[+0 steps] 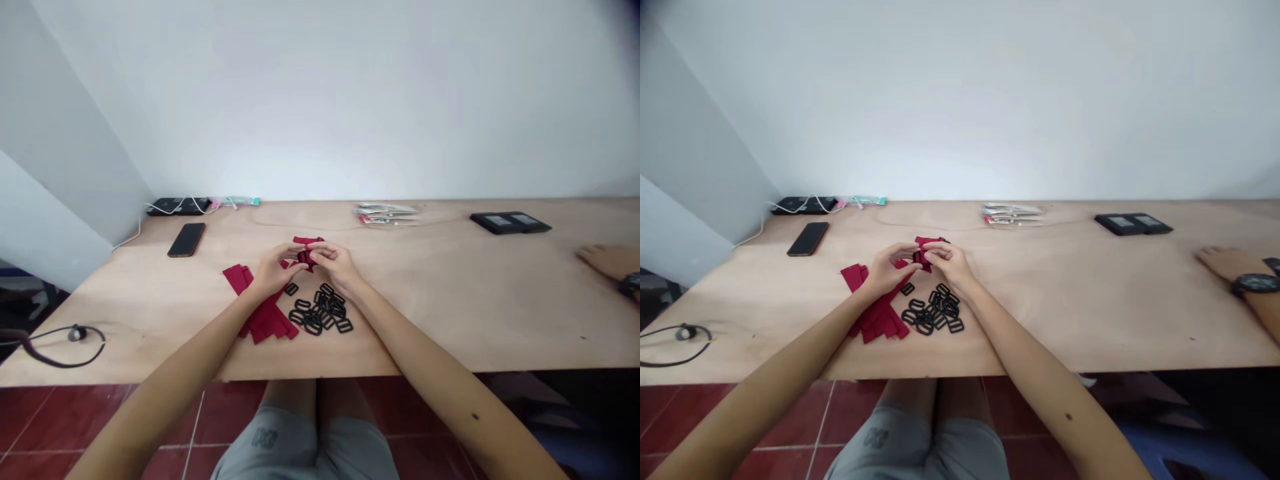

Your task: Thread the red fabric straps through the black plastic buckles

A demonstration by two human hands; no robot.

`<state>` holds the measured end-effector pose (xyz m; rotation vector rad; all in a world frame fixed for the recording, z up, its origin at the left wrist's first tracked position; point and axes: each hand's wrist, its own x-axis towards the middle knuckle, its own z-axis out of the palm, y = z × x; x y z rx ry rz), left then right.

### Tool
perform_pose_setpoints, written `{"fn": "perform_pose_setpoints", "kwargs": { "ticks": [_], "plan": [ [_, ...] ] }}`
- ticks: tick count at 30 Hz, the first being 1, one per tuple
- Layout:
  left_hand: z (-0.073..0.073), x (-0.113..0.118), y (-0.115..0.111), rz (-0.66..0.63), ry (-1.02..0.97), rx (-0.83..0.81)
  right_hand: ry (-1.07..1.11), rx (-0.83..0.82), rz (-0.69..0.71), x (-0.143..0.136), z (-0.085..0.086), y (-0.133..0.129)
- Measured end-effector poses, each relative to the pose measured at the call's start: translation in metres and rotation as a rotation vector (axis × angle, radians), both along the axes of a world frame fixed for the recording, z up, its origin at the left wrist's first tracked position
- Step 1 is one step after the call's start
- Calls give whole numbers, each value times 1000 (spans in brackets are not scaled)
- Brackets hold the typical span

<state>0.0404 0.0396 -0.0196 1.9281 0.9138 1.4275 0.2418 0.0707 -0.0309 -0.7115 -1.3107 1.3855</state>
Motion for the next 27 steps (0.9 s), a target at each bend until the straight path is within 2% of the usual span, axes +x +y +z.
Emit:
{"fn": "perform_pose_setpoints", "kwargs": {
  "ticks": [6,14,20,27],
  "plan": [
    [-1,3,1,-34,-61,-76,15,-17,51,-2,1,-3],
    [6,3,-3,-39,-62,-32,93,-70,55,-3,6,-5],
    [4,7,-2,-13,-46,-18,111,-139,27,-5,10,-8],
    [6,7,-4,55,-12,35,98,-58,-34,-4,5,-4]
  ]
}}
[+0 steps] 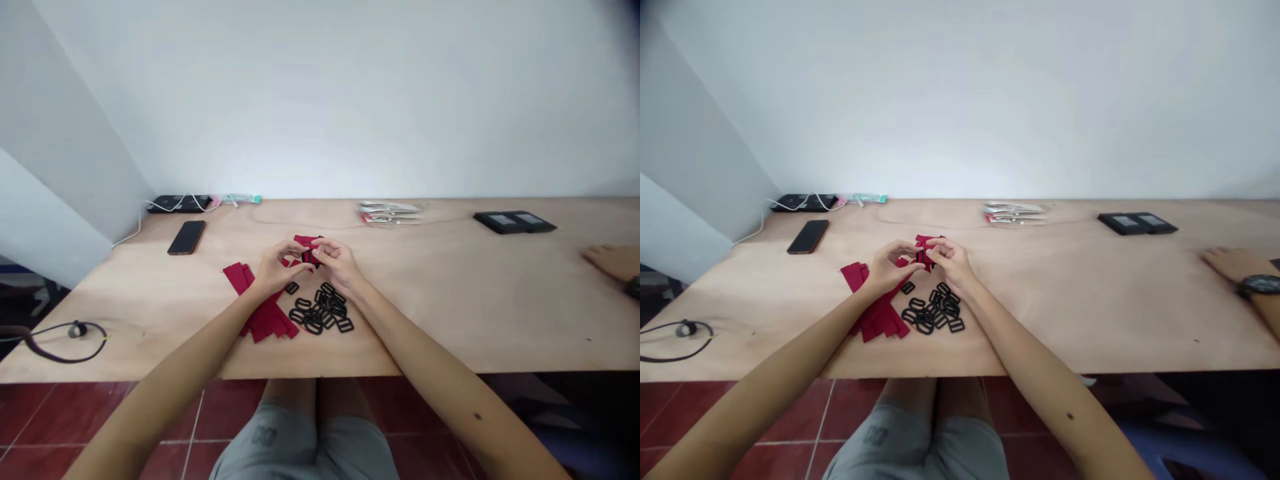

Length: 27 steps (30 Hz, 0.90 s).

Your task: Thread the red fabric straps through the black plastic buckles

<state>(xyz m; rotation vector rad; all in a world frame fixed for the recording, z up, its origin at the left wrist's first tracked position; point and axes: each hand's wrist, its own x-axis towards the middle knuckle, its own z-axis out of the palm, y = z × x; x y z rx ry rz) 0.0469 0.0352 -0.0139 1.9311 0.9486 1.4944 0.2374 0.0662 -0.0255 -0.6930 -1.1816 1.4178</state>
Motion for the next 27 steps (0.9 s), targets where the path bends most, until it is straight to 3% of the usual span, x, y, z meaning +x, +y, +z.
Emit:
{"fn": "perform_pose_setpoints", "kwargs": {
  "ticks": [11,18,27],
  "plan": [
    [-6,-3,7,15,-61,4,2,-43,42,-2,0,0],
    [-9,-2,4,32,27,39,24,-71,68,-4,0,-3],
    [-3,-3,-1,156,179,178,-156,142,11,-8,-3,0]
  ]
}}
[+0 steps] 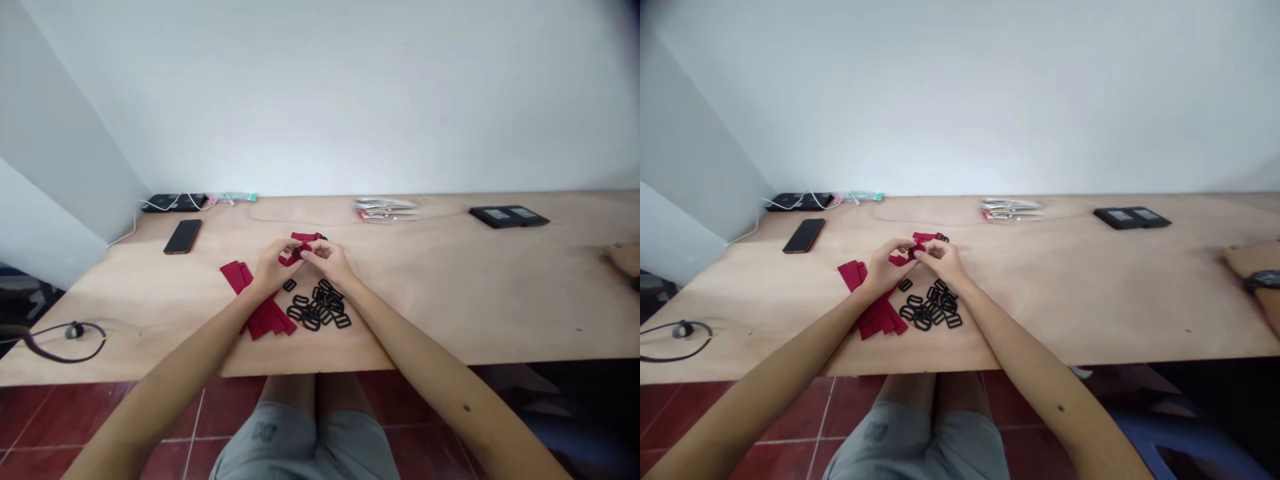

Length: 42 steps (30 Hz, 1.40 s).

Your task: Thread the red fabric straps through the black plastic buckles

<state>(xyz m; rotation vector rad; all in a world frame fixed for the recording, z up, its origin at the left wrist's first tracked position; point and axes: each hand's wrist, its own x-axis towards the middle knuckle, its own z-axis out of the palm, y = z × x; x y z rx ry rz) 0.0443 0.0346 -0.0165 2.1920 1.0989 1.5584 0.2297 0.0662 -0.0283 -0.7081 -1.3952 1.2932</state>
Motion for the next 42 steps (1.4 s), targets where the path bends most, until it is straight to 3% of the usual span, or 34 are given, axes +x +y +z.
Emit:
{"fn": "perform_pose_setpoints", "kwargs": {
  "ticks": [4,8,14,18,24,30,35,42],
  "plan": [
    [-6,-3,5,5,9,-37,46,38,-64,3,2,1],
    [-8,-7,11,-5,18,-96,199,-49,-118,7,9,2],
    [-5,-5,10,-73,35,-166,307,-137,-46,9,14,3],
    [-4,-3,5,-141,6,-184,266,-133,-38,10,8,5],
    [0,-4,4,-142,-48,-179,251,-151,-44,15,5,7],
    [-4,-3,7,-178,-91,-187,-6,13,13,15,-2,6],
    [-6,-4,9,-196,-90,-187,-65,72,11,12,-6,8],
    [-7,-4,7,-100,-56,-163,-107,94,-2,14,-4,7]
  ]
}}
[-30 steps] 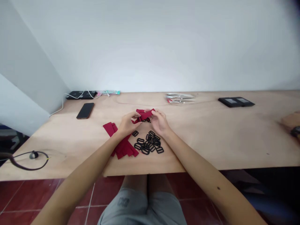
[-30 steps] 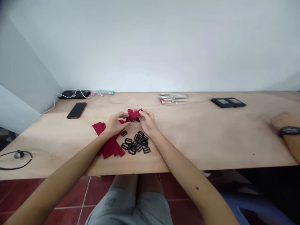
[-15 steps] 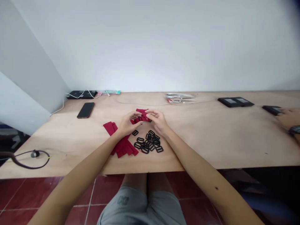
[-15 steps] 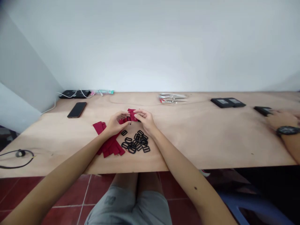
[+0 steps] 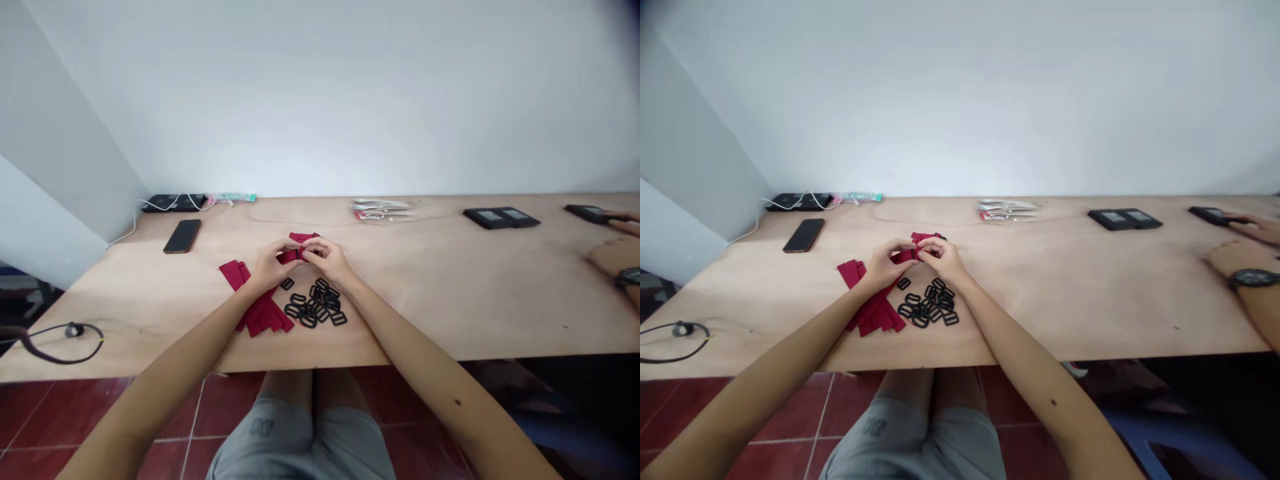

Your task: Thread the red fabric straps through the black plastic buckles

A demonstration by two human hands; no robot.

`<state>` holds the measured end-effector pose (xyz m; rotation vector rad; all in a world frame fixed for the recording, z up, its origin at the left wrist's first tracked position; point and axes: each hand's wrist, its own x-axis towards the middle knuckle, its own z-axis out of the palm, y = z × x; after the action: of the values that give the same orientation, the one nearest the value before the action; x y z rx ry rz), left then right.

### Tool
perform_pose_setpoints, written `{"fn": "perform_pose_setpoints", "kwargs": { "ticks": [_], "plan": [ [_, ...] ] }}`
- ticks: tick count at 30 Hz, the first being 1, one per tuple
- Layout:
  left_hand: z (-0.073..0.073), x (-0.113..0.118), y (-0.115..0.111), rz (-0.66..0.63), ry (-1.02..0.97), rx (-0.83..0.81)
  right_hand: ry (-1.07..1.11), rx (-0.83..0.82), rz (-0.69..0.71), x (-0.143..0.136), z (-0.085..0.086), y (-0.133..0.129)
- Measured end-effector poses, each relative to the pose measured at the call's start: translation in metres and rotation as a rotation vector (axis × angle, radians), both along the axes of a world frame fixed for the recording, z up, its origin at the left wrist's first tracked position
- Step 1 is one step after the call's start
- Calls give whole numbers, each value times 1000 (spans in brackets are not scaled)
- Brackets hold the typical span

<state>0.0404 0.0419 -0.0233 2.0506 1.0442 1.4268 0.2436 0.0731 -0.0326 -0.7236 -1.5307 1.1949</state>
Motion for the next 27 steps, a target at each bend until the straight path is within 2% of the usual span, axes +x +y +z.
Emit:
{"fn": "perform_pose_setpoints", "kwargs": {
  "ticks": [10,16,22,27],
  "plan": [
    [-8,1,2,50,67,14,-51,37,37,-1,-6,4],
    [-5,-1,-1,-34,165,72,-102,19,133,2,-8,4],
    [-4,-1,0,-3,132,133,-12,-16,94,4,-7,6],
    [-6,-2,0,-36,172,128,-76,77,108,3,-4,5]
  ]
}}
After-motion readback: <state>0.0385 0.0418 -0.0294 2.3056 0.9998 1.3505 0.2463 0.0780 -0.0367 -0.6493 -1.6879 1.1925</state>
